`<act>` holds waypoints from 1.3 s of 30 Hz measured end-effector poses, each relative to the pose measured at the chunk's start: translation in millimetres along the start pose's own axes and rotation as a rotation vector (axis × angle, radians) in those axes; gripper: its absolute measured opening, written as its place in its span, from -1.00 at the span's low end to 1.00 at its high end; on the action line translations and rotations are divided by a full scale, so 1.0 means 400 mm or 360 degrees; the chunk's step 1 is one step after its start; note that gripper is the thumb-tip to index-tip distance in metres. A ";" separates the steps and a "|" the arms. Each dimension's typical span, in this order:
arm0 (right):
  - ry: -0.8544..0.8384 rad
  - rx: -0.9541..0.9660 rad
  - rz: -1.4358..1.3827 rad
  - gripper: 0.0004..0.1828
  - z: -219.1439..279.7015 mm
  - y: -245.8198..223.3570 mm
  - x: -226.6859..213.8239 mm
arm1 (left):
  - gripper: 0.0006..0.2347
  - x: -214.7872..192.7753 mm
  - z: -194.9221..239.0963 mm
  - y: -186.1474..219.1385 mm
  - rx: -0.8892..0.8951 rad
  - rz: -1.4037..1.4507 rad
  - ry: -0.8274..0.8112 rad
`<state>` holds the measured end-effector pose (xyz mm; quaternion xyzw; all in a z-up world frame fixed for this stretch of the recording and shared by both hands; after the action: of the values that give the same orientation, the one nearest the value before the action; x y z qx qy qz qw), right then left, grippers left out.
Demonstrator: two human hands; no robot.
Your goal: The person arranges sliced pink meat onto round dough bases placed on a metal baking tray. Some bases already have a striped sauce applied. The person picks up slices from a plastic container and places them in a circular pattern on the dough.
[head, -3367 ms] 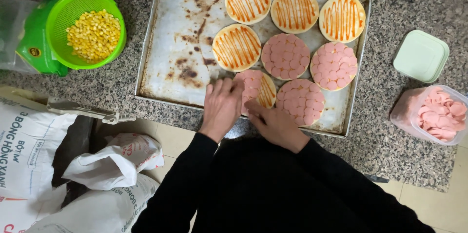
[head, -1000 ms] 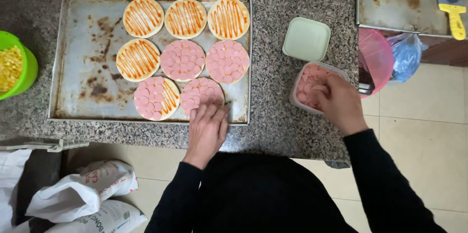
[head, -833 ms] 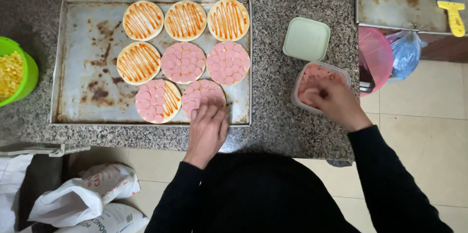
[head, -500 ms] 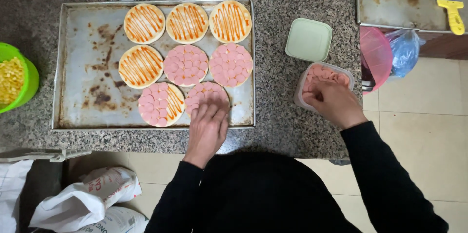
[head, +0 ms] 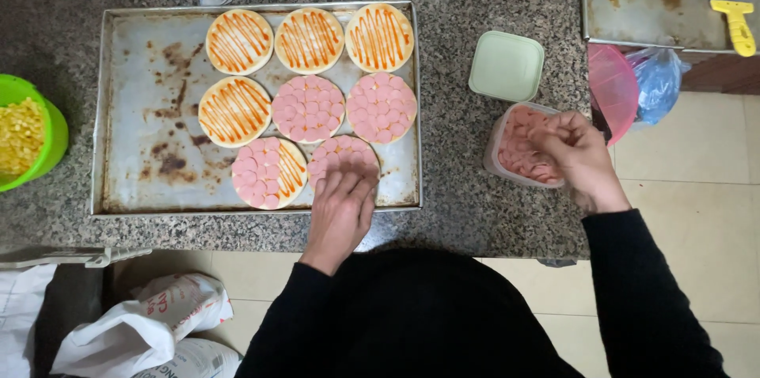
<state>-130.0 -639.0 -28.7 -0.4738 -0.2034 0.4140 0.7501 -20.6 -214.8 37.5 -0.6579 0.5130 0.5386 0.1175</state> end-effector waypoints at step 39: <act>-0.0719 0.0658 -0.0339 -0.50 0.238 0.110 0.969 | -0.97 -0.293 0.057 -0.235 -0.0060 0.0444 0.0400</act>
<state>7.5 -262.7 -56.7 -0.1837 -0.3249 0.4605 0.8054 53.7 -92.5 88.3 -0.6446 0.5997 0.4729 -0.0357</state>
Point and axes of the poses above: each hand's wrist, its own z-axis away from the middle knuckle, its own x-axis out of the palm, y = z × x, the point moved 8 cm from there along -z, towards the middle knuckle, and after that the axes turned 8 degrees about x, right-handed, at the moved point
